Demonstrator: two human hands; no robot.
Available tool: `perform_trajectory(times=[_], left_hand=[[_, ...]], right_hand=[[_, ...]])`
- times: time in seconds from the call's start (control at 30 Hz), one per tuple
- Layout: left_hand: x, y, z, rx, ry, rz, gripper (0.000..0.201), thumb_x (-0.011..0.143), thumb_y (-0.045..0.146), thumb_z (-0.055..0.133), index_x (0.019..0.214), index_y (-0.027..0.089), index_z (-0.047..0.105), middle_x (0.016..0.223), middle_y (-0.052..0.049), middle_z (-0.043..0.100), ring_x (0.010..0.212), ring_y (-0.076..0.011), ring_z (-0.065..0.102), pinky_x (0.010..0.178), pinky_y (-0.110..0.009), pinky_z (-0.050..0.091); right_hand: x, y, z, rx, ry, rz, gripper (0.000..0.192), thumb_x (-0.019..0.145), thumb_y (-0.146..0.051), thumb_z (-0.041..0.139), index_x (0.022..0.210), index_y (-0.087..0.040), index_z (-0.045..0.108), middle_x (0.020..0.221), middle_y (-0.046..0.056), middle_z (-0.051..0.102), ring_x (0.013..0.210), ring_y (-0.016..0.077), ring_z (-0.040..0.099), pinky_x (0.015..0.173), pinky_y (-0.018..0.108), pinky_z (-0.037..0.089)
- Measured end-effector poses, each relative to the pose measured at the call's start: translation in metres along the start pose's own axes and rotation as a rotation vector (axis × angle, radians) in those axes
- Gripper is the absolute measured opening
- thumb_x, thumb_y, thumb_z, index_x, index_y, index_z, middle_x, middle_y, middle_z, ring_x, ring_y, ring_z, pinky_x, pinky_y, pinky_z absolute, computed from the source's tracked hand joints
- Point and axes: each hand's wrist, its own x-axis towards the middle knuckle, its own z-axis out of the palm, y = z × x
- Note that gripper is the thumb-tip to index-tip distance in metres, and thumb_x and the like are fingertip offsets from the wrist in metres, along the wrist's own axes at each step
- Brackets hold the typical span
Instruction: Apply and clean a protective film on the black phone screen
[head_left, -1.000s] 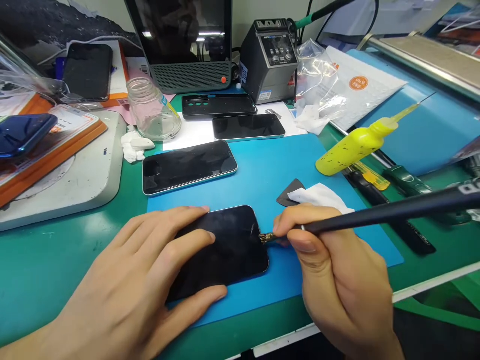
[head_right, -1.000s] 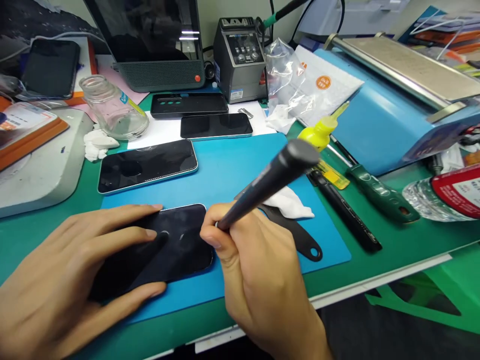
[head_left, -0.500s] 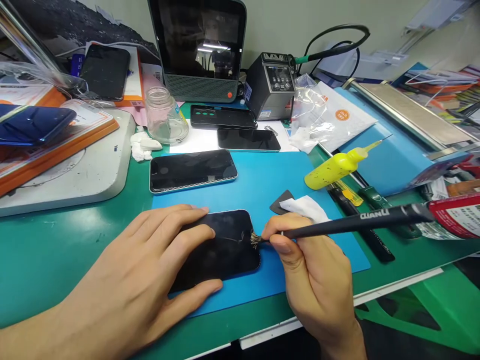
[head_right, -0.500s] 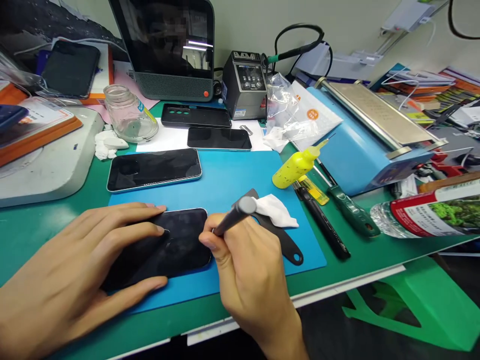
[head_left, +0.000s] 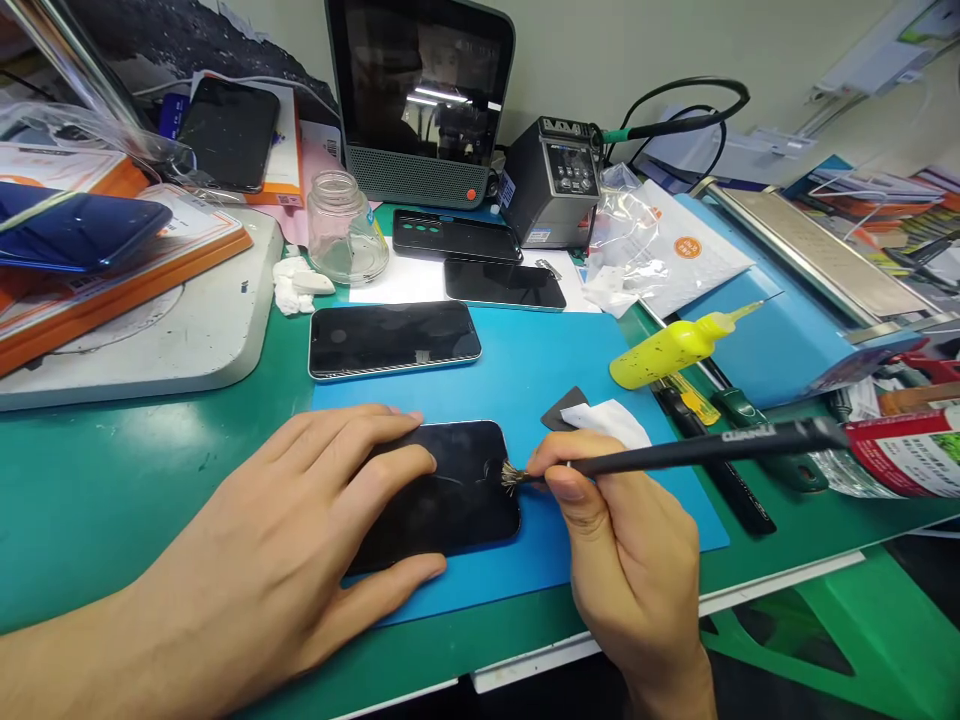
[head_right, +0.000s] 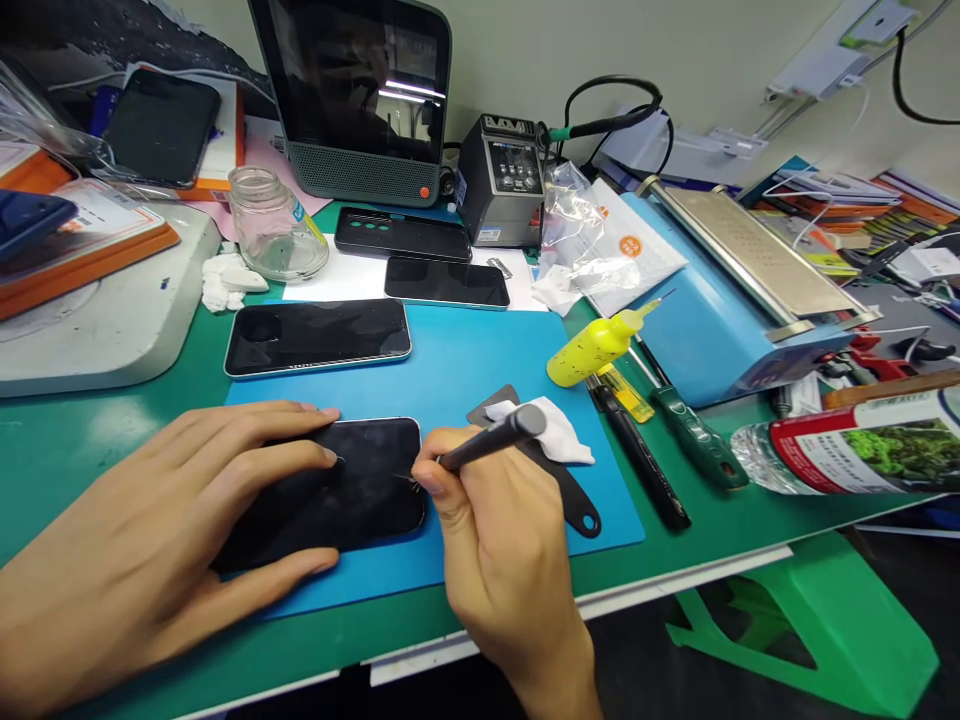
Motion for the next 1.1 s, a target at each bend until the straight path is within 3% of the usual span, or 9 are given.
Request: perform_trajectory(times=[0.3, 0.4, 0.53, 0.67, 0.93, 1.0, 1.1], left_hand=[[-0.001, -0.001, 0.0, -0.01, -0.013, -0.011, 0.038, 0.113, 0.049, 0.059, 0.139, 0.021, 0.06, 0.145, -0.01, 0.066, 0.129, -0.0274, 0.061, 0.11, -0.044, 0.044], [-0.001, -0.001, 0.001, -0.002, -0.011, -0.013, 0.038, 0.113, 0.05, 0.059, 0.138, 0.022, 0.06, 0.145, -0.011, 0.066, 0.128, -0.0278, 0.063, 0.109, -0.044, 0.045], [-0.003, -0.001, 0.001, 0.002, -0.009, -0.011, 0.039, 0.113, 0.052, 0.059, 0.138, 0.022, 0.06, 0.145, -0.01, 0.066, 0.128, -0.0281, 0.063, 0.108, -0.045, 0.045], [-0.003, 0.0, 0.001, 0.005, -0.007, -0.011, 0.04, 0.114, 0.053, 0.057, 0.138, 0.022, 0.06, 0.145, -0.01, 0.066, 0.127, -0.0278, 0.063, 0.108, -0.045, 0.046], [-0.001, -0.001, 0.002, 0.008, -0.003, -0.014, 0.04, 0.114, 0.055, 0.056, 0.138, 0.024, 0.06, 0.144, -0.01, 0.068, 0.125, -0.0286, 0.065, 0.105, -0.047, 0.049], [-0.001, -0.002, 0.002, 0.012, 0.005, -0.006, 0.04, 0.114, 0.055, 0.056, 0.138, 0.023, 0.06, 0.144, -0.01, 0.069, 0.126, -0.0289, 0.066, 0.105, -0.047, 0.05], [0.0, -0.002, 0.003, 0.01, 0.018, 0.006, 0.042, 0.114, 0.056, 0.056, 0.138, 0.023, 0.06, 0.143, -0.011, 0.07, 0.125, -0.029, 0.067, 0.105, -0.047, 0.049]], right_hand=[[-0.004, 0.002, -0.001, 0.008, -0.01, 0.026, 0.018, 0.119, -0.025, 0.051, 0.107, -0.028, 0.064, 0.086, -0.006, 0.069, 0.07, 0.0098, 0.066, 0.068, 0.025, 0.051], [-0.006, 0.001, -0.002, -0.015, 0.014, 0.031, 0.018, 0.119, -0.025, 0.05, 0.11, -0.028, 0.064, 0.093, -0.006, 0.072, 0.079, 0.01, 0.069, 0.07, 0.025, 0.051], [-0.007, 0.001, -0.001, 0.039, -0.01, 0.045, 0.018, 0.12, -0.027, 0.051, 0.107, -0.029, 0.064, 0.085, -0.008, 0.067, 0.074, 0.0094, 0.067, 0.072, 0.024, 0.052], [-0.007, 0.002, -0.001, 0.02, 0.01, 0.048, 0.016, 0.12, -0.028, 0.051, 0.11, -0.03, 0.064, 0.095, -0.007, 0.073, 0.084, 0.0097, 0.07, 0.079, 0.024, 0.053], [-0.008, 0.003, -0.001, 0.099, -0.01, 0.09, 0.018, 0.118, -0.029, 0.055, 0.107, -0.029, 0.069, 0.087, -0.006, 0.071, 0.076, 0.0108, 0.068, 0.07, 0.025, 0.053], [-0.012, 0.003, 0.001, 0.143, 0.073, 0.113, 0.021, 0.117, -0.031, 0.057, 0.103, -0.028, 0.072, 0.085, -0.005, 0.071, 0.072, 0.0118, 0.068, 0.065, 0.026, 0.053], [-0.018, 0.008, -0.002, 0.143, 0.469, 0.146, 0.022, 0.117, -0.03, 0.059, 0.103, -0.026, 0.076, 0.079, -0.003, 0.068, 0.06, 0.0122, 0.06, 0.056, 0.028, 0.049]])
